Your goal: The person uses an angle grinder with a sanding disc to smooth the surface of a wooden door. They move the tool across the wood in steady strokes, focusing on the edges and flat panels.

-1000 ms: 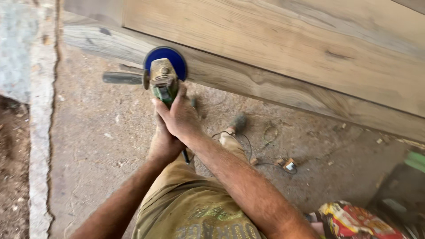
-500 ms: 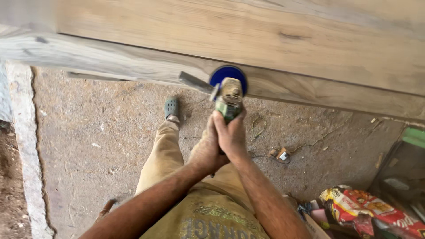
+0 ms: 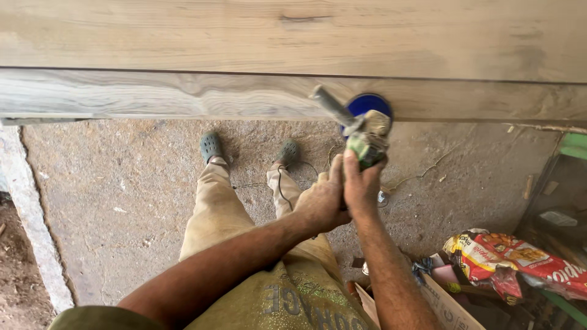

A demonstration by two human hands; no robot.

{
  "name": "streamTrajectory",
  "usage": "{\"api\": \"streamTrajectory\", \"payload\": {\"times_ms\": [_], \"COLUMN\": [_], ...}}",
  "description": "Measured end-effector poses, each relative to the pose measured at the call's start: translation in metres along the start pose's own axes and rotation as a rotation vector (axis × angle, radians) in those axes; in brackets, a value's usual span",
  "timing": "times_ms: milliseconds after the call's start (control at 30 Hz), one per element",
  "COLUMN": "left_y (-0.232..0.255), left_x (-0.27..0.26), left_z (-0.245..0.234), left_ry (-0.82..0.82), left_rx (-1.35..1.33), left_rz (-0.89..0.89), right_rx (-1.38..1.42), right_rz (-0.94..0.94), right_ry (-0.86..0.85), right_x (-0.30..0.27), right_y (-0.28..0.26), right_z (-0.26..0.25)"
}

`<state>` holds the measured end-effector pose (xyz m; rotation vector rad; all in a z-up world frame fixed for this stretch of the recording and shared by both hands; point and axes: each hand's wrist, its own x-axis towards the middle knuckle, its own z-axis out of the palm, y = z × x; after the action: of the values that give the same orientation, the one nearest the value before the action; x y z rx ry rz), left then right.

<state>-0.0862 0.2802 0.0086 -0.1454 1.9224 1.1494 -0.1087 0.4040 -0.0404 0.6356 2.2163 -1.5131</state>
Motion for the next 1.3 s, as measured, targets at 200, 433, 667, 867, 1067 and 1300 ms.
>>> {"api": "streamTrajectory", "payload": {"times_ms": [200,433,667,867,1067,1300], "left_y": [0.041,0.027,-0.075,-0.197,-0.213,-0.140], "left_x": [0.038,0.014,-0.065,-0.092,-0.120,-0.079], "left_z": [0.023,-0.004,-0.054,-0.062,-0.072,-0.051], "left_ry": [-0.064,-0.003,0.040,0.271,0.781,0.494], "left_rx": [0.040,0.067,-0.186,1.251,-0.336,-0.302], "left_rz": [0.061,0.104,-0.156,0.129,0.087,0.006], "right_rx": [-0.061,-0.011,-0.321,-0.316,-0.412,-0.185], "right_rz": [-0.008,-0.132,-0.045,-0.256,-0.337,-0.199], "right_ry": [0.192,0.208,-0.118,-0.421,-0.582,-0.567], "right_x": [0.038,0.027,-0.031,-0.078,-0.089,-0.058], "right_y": [0.036,0.032,-0.008,-0.050,-0.072,-0.060], "right_z": [-0.064,-0.037,0.099,0.234,0.269,0.180]}}
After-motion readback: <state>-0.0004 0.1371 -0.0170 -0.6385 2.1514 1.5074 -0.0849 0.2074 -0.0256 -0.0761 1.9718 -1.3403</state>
